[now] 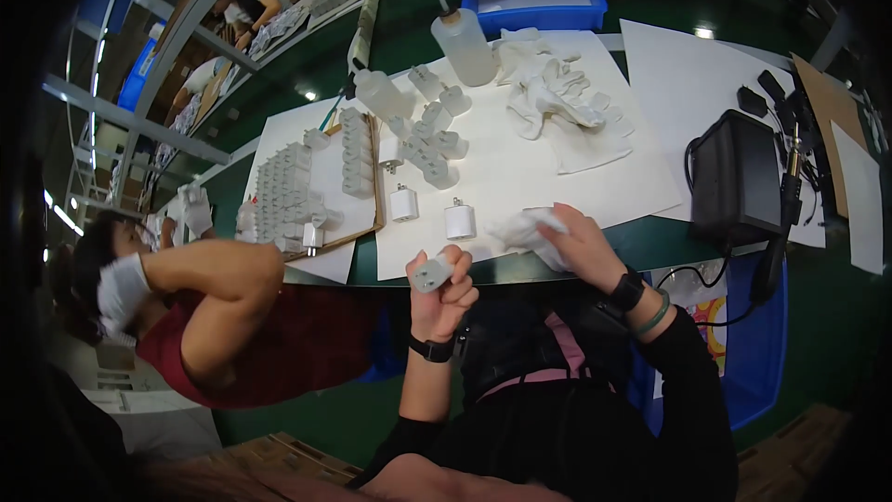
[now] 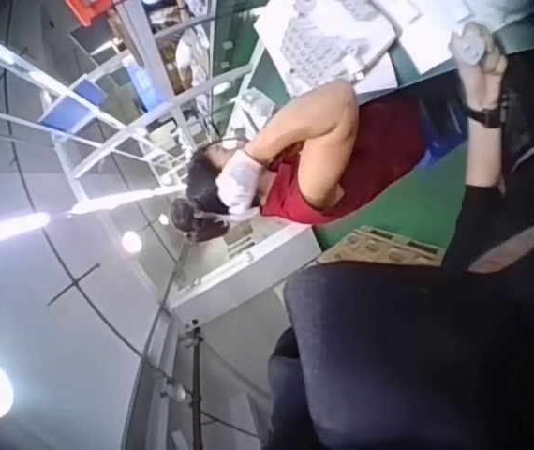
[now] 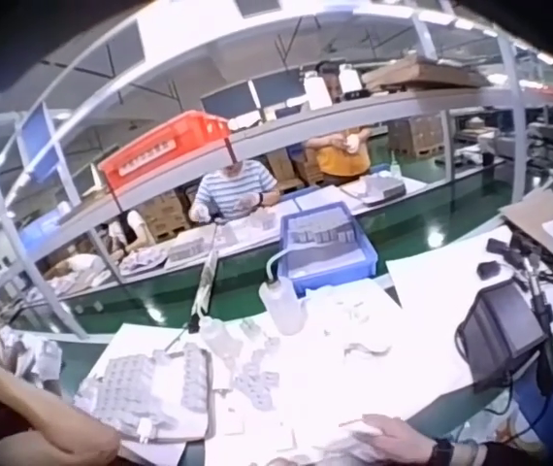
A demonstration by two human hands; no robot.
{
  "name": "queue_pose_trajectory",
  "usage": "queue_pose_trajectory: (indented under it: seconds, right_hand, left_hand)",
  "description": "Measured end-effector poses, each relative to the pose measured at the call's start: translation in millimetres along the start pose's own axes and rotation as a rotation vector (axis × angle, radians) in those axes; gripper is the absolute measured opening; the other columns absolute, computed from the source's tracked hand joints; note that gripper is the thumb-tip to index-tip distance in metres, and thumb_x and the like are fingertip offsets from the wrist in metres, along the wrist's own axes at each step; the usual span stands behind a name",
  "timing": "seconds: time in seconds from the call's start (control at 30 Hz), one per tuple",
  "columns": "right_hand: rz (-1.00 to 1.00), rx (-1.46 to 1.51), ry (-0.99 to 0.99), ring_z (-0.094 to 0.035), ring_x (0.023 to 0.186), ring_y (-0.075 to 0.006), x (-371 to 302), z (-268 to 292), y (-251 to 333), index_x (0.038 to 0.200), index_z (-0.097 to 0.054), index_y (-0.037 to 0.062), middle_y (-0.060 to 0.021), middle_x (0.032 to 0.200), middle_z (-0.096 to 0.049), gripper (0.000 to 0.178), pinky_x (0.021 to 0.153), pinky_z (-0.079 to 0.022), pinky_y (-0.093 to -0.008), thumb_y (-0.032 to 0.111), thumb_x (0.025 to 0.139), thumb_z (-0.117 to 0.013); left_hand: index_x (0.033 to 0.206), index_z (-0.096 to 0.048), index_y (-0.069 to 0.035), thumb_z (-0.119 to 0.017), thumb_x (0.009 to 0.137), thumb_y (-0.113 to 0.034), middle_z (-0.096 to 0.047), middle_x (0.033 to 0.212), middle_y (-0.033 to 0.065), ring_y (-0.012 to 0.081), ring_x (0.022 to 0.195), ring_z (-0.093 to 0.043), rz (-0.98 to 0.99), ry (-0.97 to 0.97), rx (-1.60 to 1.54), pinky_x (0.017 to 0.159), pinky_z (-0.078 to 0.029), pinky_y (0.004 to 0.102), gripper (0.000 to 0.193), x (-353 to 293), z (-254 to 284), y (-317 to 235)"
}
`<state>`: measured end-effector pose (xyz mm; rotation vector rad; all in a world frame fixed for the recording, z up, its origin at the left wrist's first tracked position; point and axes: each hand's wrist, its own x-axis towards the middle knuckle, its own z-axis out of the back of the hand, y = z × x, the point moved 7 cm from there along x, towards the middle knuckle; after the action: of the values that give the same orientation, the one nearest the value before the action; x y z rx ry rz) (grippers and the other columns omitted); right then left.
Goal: The person picks up a power adapter and wipes its sides and prongs with a cloth before setting it down and repeating the process with another adapter.
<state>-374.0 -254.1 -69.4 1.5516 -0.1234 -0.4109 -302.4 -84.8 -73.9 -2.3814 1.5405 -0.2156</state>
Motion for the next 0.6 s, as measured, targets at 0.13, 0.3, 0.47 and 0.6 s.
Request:
queue_pose_trajectory:
  seconds: [0.13,0.3,0.47,0.6]
  right_hand:
    - [0.372,0.156,-0.228,-0.055,0.11,-0.0208,-25.2,-11.8,57.0,0.111,-0.062,0.0116,-0.0002,0.115,-0.061,0.028,0.103,-0.028,-0.041,0.013,0.084,-0.058]
    - [1.048,-0.739,0.016,-0.054,0.113,-0.0157,-47.7,-70.7,98.4,0.11,-0.063,0.0213,0.0084,0.11,-0.063,0.031,0.102,-0.028,-0.0398,0.014,0.08,-0.061]
    - [0.996,-0.751,0.032,-0.055,0.112,-0.0167,-35.6,-65.6,85.4,0.101,-0.065,0.0224,0.0084,0.11,-0.064,0.02,0.103,-0.024,-0.0418,0.02,0.082,-0.06]
    - [0.666,-0.648,-0.064,-0.056,0.111,-0.0226,-0.7,-17.9,46.8,0.1,-0.065,0.0159,0.0034,0.109,-0.065,0.018,0.101,-0.028,-0.0392,0.024,0.086,-0.057]
  left_hand:
    - [0.113,-0.048,-0.008,-0.04,0.095,-0.035,-0.054,0.09,0.002,0.0079,0.049,-0.04,-0.02,0.024,-0.035,0.045,-0.035,0.0228,0.033,8.9,-2.9,-2.7]
    - [0.113,-0.049,-0.006,-0.04,0.094,-0.039,-0.057,0.1,0.0075,0.0163,0.08,-0.057,-0.223,-0.736,0.155,0.065,-0.049,0.027,0.039,-0.9,22.2,2.6]
    - [0.115,-0.048,-0.007,-0.04,0.095,-0.038,-0.056,0.104,0.0082,0.0172,0.081,-0.057,-0.15,-0.676,0.026,0.067,-0.05,0.0276,0.038,-1.5,10.5,11.6]
    - [0.108,-0.049,-0.007,-0.037,0.096,-0.039,-0.054,0.092,0.0057,0.0102,0.058,-0.047,-0.066,-0.278,-0.043,0.053,-0.043,0.0216,0.036,4.5,2.3,4.8]
